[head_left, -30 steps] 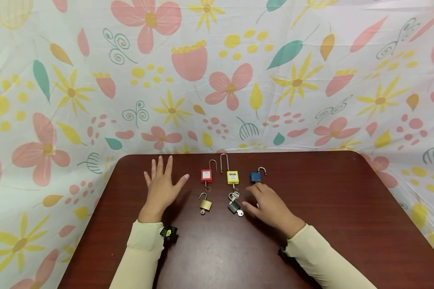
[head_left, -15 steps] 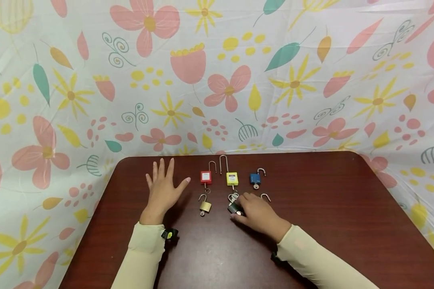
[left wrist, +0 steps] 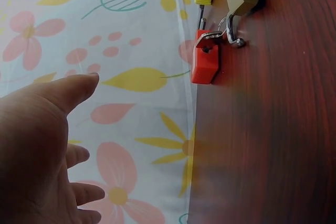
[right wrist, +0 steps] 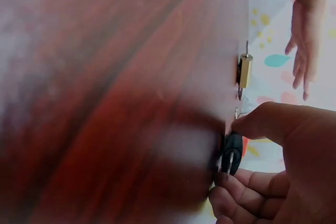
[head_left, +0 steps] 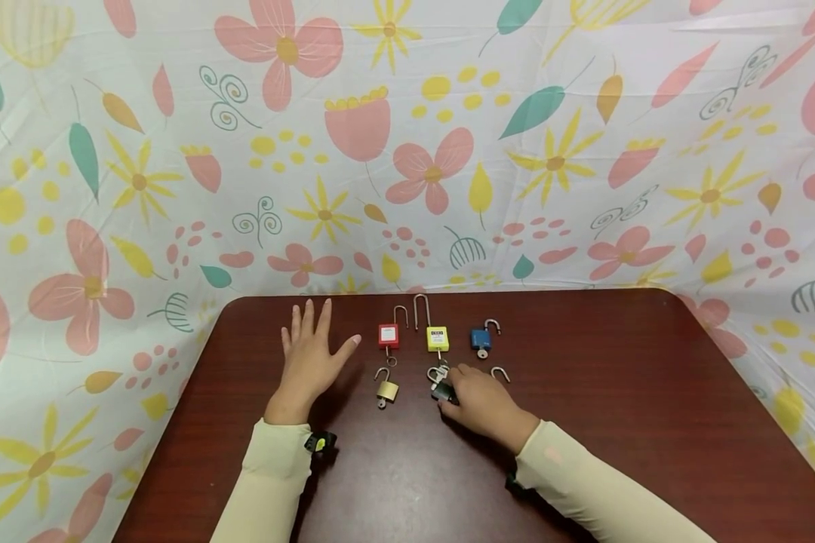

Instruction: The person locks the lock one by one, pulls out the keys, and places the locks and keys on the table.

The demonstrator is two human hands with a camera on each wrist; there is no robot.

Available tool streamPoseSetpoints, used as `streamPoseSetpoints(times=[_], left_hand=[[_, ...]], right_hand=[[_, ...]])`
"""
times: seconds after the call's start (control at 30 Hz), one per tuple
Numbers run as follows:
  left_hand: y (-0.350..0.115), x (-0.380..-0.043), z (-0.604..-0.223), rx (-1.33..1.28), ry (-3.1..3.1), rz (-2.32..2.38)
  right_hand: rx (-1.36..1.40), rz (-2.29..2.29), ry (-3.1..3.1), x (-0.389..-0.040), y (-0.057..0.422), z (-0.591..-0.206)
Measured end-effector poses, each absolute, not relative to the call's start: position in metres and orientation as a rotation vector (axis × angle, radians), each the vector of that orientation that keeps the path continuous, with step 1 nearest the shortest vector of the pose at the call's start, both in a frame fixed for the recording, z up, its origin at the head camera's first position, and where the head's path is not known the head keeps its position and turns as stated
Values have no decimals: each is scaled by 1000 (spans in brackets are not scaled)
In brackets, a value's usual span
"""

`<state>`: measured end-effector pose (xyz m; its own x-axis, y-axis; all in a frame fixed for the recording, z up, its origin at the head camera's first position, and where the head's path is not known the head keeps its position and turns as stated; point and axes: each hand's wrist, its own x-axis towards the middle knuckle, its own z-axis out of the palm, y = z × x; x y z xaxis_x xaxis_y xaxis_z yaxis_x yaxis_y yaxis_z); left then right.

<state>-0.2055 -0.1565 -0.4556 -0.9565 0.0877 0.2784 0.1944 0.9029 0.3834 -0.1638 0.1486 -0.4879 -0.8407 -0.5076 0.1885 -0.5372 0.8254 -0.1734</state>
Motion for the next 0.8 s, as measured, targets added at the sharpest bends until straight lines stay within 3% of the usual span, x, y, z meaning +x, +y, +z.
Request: streamPoseSetpoints(times=[0.2, 0.8], left_hand=[[-151, -203, -450, -289, -2768, -776], [-106, -192, -447, -599, -2527, -1564]], right_hand=[[785, 560, -2880, -165, 152, -489], [541, 2033, -2682, -163, 155, -459]])
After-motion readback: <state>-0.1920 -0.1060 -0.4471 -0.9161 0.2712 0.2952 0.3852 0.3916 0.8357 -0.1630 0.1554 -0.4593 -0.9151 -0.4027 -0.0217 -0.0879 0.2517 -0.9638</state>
